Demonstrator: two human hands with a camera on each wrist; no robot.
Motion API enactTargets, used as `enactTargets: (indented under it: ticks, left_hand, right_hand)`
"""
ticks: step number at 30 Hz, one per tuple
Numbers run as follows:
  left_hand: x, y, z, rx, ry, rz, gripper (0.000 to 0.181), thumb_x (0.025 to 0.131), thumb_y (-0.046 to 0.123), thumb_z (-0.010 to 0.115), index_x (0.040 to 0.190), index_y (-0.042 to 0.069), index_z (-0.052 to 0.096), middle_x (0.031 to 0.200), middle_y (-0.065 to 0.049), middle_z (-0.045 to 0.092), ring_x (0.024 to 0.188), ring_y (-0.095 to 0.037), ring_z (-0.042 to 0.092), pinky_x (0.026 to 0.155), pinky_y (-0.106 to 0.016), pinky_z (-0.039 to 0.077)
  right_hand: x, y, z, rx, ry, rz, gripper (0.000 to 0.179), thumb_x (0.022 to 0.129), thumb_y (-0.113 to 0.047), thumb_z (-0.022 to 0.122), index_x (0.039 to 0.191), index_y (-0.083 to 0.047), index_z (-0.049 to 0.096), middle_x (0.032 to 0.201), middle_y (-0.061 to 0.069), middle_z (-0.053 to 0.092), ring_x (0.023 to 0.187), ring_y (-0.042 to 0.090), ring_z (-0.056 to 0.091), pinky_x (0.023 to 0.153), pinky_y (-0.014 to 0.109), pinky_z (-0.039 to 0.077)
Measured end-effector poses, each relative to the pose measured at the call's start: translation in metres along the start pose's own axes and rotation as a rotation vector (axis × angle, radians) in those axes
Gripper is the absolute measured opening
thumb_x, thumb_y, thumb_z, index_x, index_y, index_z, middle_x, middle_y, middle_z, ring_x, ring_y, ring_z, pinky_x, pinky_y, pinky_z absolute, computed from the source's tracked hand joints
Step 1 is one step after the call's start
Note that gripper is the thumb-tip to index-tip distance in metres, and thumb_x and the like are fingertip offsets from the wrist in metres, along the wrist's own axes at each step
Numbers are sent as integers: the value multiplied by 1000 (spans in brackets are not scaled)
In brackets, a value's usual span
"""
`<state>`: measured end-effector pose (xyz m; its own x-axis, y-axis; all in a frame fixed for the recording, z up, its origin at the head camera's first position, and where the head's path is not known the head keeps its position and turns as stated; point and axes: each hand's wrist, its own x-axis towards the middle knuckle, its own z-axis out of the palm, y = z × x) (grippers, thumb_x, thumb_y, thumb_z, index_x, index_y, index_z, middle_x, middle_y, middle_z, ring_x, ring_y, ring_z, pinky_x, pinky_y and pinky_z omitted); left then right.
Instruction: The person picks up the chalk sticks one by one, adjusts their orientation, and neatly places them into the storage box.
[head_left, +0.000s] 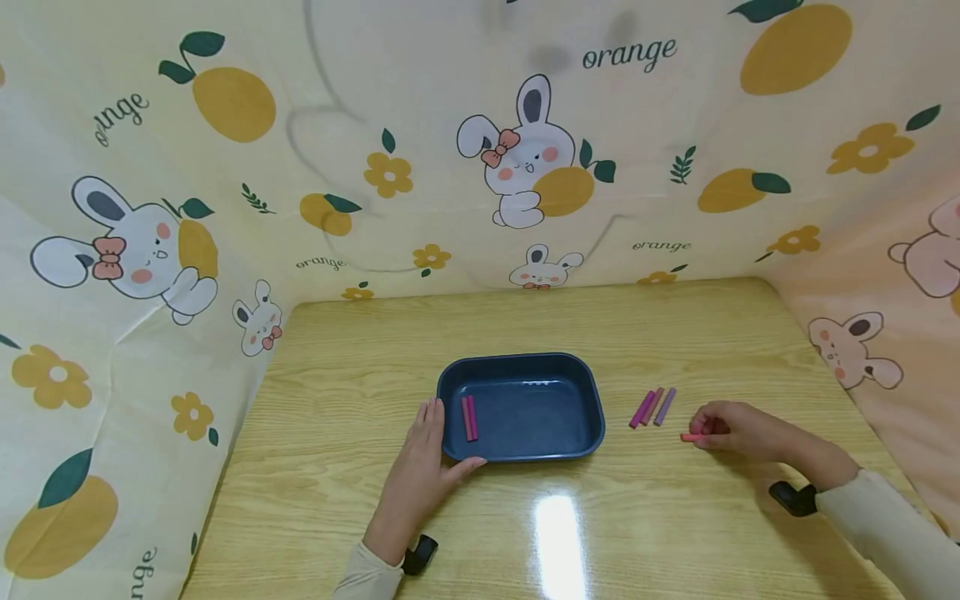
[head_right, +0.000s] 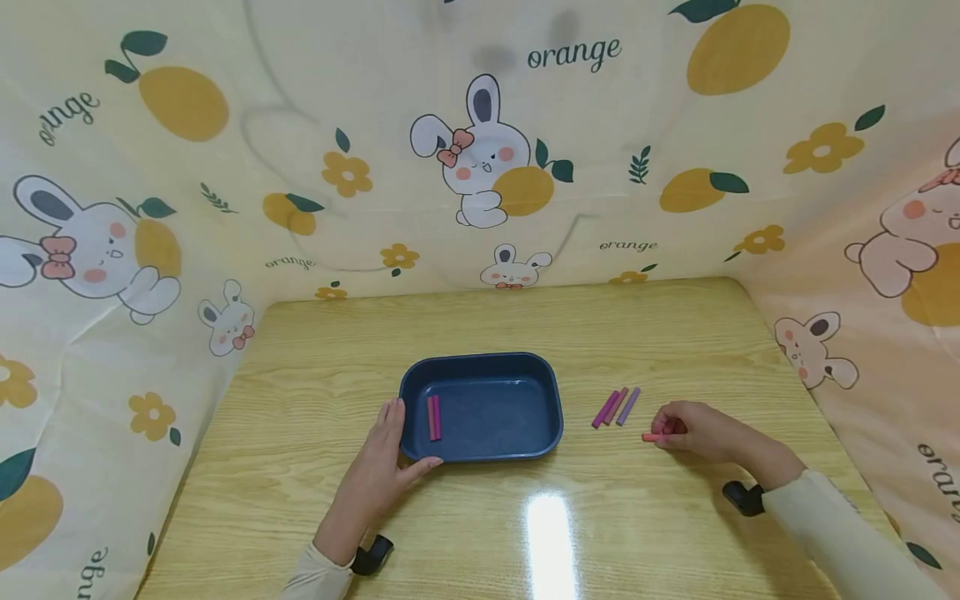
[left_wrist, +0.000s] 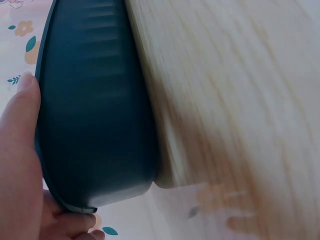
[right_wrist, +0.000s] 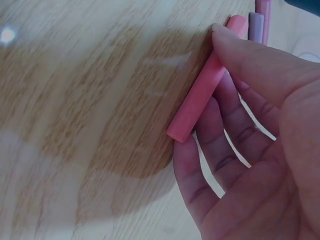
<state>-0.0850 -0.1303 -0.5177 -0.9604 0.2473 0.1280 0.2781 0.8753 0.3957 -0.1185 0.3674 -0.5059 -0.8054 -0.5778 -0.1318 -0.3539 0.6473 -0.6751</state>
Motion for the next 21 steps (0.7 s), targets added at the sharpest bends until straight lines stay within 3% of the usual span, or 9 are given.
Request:
enactTargets:
  ticks: [5,14,21]
  left_hand:
    - [0,1,-1,9,3,0,106,77,76,46,149,5,13,153,-14,17,140,-25,12,108,-44,23]
    - [-7,2,2,-33,-5,-15,104,77,69,55,149,5,16,152,-15,19,140,-27,13,106,-48,27]
    - [-5,2,3,-25,9,-13,104,77,70,55,149,6,14,152,-14,20,140,-27,14,107,-47,25]
  right_hand:
    - [-1,4,1,51,-1,20,10,90,-13,60,94,-4,59,83,-1,57,71,2,47,58,22,43]
    - [-3,6,3,109,-11,63,12,94,-16,54,96,-5,59,85,-2,56,72,1,46,58,22,43]
    - [-2,6,4,81,52,44,11,95,-15,54,94,-5,59,81,-2,56,68,2,48,55,22,44]
